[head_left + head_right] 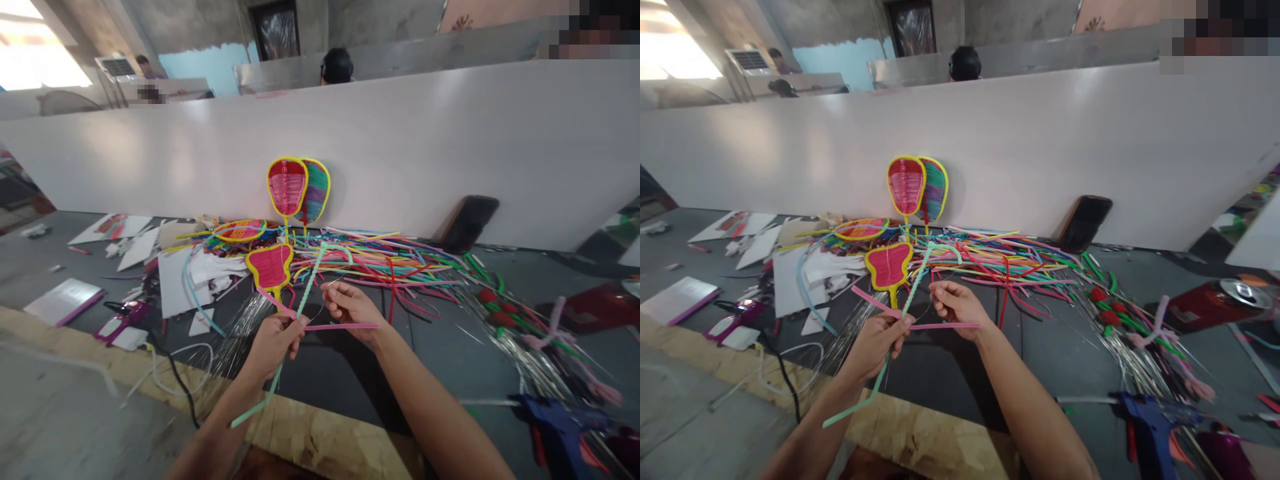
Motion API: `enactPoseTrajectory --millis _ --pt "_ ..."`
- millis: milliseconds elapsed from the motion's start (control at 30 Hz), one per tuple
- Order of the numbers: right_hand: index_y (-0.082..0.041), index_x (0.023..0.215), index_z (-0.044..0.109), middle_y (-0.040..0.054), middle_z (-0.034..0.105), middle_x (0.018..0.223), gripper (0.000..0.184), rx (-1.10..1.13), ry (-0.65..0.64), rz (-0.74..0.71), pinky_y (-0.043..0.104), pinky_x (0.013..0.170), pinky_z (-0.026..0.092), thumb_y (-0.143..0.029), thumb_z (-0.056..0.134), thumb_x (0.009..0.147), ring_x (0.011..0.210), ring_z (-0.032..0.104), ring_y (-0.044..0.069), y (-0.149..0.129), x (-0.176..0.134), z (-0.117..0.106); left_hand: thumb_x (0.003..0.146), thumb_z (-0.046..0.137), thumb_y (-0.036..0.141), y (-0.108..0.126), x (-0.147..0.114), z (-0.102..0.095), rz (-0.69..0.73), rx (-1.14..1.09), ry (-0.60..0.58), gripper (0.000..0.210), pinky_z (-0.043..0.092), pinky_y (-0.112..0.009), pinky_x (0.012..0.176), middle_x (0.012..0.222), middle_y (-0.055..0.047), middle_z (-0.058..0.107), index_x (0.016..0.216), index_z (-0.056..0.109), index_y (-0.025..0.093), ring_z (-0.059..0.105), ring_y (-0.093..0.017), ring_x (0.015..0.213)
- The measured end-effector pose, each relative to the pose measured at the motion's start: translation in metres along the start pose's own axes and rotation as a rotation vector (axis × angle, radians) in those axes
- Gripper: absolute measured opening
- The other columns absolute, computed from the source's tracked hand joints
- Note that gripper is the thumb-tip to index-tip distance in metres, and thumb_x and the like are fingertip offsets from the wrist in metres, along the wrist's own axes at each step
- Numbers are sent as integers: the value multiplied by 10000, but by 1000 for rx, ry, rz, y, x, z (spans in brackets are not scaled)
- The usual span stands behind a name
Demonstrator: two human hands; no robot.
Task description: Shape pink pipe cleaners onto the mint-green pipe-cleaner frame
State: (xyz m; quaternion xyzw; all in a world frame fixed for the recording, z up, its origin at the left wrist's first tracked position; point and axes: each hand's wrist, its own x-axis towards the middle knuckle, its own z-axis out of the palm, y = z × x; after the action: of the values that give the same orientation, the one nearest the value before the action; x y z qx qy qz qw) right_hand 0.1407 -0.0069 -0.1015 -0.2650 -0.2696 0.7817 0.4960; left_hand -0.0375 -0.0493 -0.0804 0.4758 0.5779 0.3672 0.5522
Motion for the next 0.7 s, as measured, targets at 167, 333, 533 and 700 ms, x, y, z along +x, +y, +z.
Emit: enactPoseTrajectory --millis 167,333,533,700 --pt "-135 818 682 0 612 698 213 -11 -45 67 127 446 361 -255 773 668 517 504 24 5 -2 1 644 696 439 6 0 3 -42 -113 4 344 302 -151 288 480 39 514 725 635 111 377 -38 327" --pt "-143 787 667 2 641 712 213 13 -100 95 128 479 405 -247 789 646 544 549 36 8 -4 4 604 735 440 9 0 7 -89 -237 -13 356 276 -143 281 470 50 496 667 601 116 346 -21 312" --pt "-152 725 637 -27 619 653 200 46 -65 26 112 489 418 -241 794 640 536 556 30 13 -3 10 668 704 412 4 2 11 -26 -267 -29 313 290 -147 305 469 47 496 638 570 130 372 -30 330" --pt "-157 719 638 -16 631 681 199 61 -29 -10 119 486 433 -239 798 633 545 563 39 15 -2 11 697 680 418 2 4 13 5 -266 1 310 292 -159 321 472 48 498 649 573 132 379 -36 339"
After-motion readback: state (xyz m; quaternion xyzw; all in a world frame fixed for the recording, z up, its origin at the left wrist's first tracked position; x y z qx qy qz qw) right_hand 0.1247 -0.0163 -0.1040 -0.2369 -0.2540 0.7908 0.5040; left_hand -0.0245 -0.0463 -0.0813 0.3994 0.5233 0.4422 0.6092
